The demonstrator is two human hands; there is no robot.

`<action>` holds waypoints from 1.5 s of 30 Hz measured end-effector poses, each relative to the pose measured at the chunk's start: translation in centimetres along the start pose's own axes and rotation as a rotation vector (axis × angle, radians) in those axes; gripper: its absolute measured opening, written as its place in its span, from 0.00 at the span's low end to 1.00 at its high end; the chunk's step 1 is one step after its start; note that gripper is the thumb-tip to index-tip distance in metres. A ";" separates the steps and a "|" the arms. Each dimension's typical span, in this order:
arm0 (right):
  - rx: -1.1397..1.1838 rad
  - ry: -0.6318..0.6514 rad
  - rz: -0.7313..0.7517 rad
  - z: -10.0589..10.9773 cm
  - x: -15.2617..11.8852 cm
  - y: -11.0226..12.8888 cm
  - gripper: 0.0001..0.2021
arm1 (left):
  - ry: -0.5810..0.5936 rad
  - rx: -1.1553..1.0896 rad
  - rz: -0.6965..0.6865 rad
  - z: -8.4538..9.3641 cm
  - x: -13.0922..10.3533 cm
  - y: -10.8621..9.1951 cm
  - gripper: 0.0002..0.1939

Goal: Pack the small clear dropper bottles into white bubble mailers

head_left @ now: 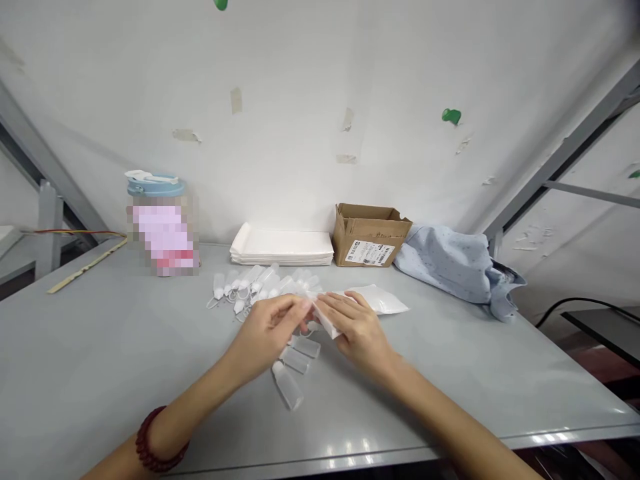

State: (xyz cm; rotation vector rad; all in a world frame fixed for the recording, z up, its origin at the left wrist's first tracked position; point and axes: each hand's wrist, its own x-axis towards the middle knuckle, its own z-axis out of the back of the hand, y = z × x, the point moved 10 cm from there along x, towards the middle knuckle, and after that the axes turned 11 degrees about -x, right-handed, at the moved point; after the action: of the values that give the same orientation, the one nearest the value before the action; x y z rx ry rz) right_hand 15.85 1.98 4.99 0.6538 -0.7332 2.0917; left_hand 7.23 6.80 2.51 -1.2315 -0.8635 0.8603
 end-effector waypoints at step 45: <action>0.058 0.878 -0.553 -9.2 -7.4 -12.4 0.41 | 0.171 -0.020 0.577 -8.8 12.0 7.1 0.17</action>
State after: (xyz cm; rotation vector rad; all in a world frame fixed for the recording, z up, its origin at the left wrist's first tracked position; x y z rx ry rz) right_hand 28.21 10.76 -2.93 -0.0786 0.0197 1.6341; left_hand 19.70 14.88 -4.65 -1.5787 -0.3754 1.1803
